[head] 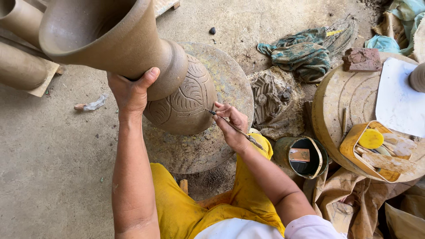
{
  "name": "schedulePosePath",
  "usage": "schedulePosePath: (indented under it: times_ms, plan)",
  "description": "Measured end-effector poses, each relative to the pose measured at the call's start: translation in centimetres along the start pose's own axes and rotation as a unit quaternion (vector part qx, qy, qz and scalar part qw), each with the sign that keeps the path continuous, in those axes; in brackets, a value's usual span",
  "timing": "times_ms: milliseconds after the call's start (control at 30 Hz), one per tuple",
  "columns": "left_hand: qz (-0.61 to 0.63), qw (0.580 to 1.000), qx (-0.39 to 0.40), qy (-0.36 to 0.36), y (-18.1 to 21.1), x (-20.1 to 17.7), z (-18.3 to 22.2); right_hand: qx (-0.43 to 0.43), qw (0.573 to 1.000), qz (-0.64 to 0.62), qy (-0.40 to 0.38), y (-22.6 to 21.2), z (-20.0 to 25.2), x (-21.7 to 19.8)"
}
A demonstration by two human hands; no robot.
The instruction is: The person carves decorative leaf patterns into the exterior of a clay vase using a small pointed tool, occasionally brushing away excess clay shavings.
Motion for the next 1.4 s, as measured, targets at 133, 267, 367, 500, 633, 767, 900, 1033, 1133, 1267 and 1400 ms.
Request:
schedulePosePath:
  times_ms: [133, 267, 367, 500, 633, 767, 900, 1033, 1133, 1267, 1400]
  plan:
    - [-0.02, 1.0, -0.001, 0.011, -0.2, -0.1, 0.5, 0.026, 0.993, -0.101, 0.062, 1.4, 1.7, 1.3]
    - [-0.038, 0.999, 0.0, 0.024, -0.4, 0.1, 0.6, 0.038, 0.989, -0.119, 0.08, 2.5, 2.1, 1.3]
    - [-0.039, 0.999, 0.008, 0.034, -0.2, 0.2, 0.7, 0.04, 0.989, -0.118, 0.081, 3.1, 2.5, 1.0]
    - [-0.049, 0.996, 0.023, 0.066, -0.4, 0.9, 1.1, 0.078, 0.979, -0.097, 0.163, 3.6, 2.8, 1.7]
    - [-0.072, 0.993, 0.031, 0.091, -0.8, 1.3, 1.3, 0.155, 0.964, -0.124, 0.178, 2.9, 3.2, 5.7]
    - [-0.081, 0.991, 0.031, 0.105, -1.1, 1.0, 1.5, -0.22, 0.951, 0.217, 0.009, 0.8, 5.0, 8.0]
    - [-0.084, 0.99, 0.035, 0.106, -1.1, 0.9, 1.6, -0.278, 0.935, 0.221, -0.009, 2.3, 4.4, 7.2]
    - [-0.084, 0.99, 0.041, 0.103, -1.0, 1.1, 1.9, 0.003, 0.986, 0.061, 0.156, 4.6, 3.3, 5.6]
    - [-0.102, 0.989, 0.042, 0.1, -1.0, 1.5, 1.7, -0.127, 0.98, 0.122, 0.09, 3.5, 3.5, 5.4]
    - [-0.087, 0.992, 0.037, 0.088, -1.1, 1.2, 2.2, -0.231, 0.959, 0.161, 0.036, 1.0, 4.5, 5.5]
    - [-0.068, 0.994, 0.037, 0.082, -0.9, 0.8, 1.8, -0.03, 0.99, 0.052, 0.13, 1.0, 2.9, 3.5]
Point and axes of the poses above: each hand's wrist, its own z-axis away from the middle knuckle, its own x-axis out of the palm, y = z × x, the point moved 1 cm from there along -z, towards the middle knuckle, and after that the axes turned 1 degree about z, right-handed, at the moved point
